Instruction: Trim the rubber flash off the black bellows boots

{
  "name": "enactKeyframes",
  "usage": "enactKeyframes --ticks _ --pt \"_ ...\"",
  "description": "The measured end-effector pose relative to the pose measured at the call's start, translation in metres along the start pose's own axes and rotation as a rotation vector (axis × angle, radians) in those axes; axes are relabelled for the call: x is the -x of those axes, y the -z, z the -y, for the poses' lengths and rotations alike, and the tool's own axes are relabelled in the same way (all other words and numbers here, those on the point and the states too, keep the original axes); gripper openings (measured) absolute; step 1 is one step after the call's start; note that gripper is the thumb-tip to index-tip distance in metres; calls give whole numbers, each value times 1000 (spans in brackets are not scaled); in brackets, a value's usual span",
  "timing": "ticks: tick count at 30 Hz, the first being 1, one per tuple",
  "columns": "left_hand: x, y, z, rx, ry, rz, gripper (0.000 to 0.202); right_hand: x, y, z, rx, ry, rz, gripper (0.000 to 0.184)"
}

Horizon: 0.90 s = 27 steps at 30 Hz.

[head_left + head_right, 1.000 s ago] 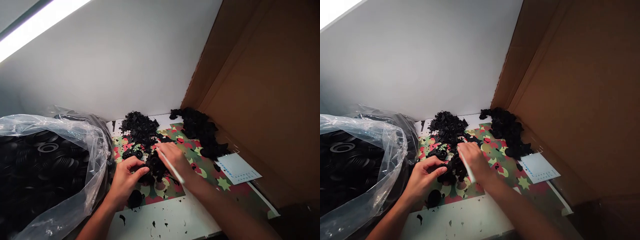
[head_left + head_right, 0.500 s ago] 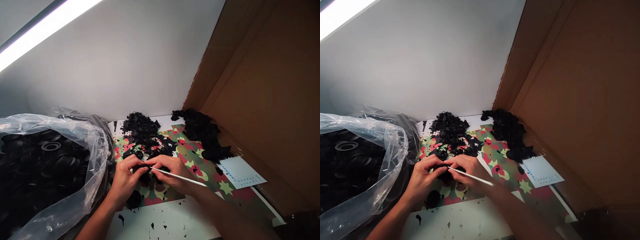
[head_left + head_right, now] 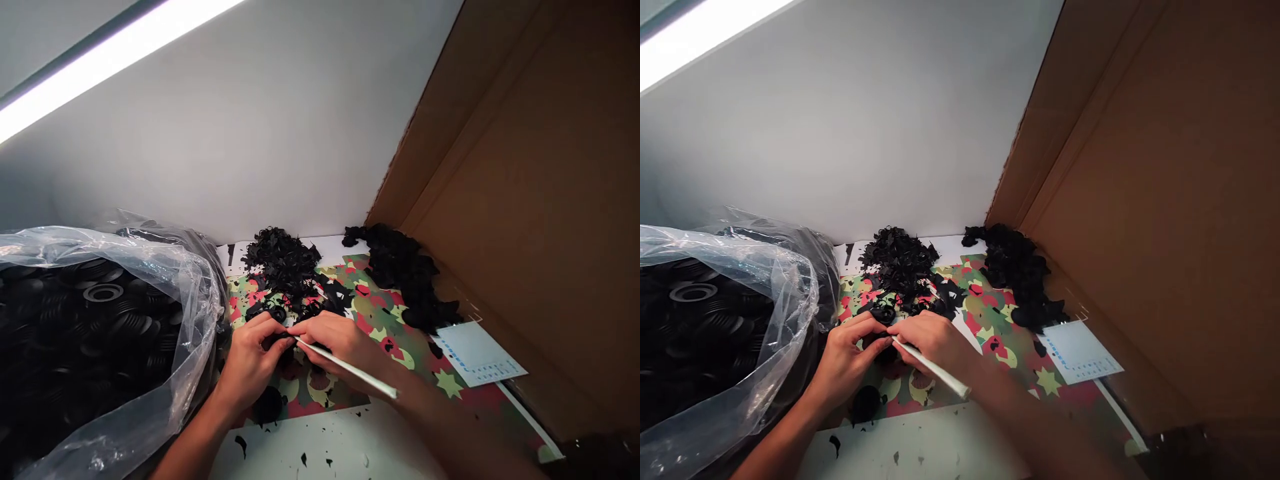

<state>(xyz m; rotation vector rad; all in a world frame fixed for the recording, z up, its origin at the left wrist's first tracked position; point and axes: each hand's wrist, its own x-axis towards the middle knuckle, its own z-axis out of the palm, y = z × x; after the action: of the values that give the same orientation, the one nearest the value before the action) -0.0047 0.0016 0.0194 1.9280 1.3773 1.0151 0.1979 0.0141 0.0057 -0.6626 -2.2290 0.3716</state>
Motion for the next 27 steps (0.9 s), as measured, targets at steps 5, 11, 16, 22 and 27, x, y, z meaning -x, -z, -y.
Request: enactKeyframes --ticks 5,11,16,22,27 --pt "-1 2 4 116 110 12 19 -6 -14 0 232 175 33 27" --pt "3 -1 -2 370 277 77 17 -4 -7 -17 159 -174 -196 19" --pt "7 0 -11 536 298 8 16 -1 3 -17 -48 -435 -255 25" --pt "9 -3 -5 484 213 -71 13 2 -1 -10 -340 -636 -230 24" --pt "9 -4 0 362 150 -93 10 4 -4 -2 -420 -480 -354 29"
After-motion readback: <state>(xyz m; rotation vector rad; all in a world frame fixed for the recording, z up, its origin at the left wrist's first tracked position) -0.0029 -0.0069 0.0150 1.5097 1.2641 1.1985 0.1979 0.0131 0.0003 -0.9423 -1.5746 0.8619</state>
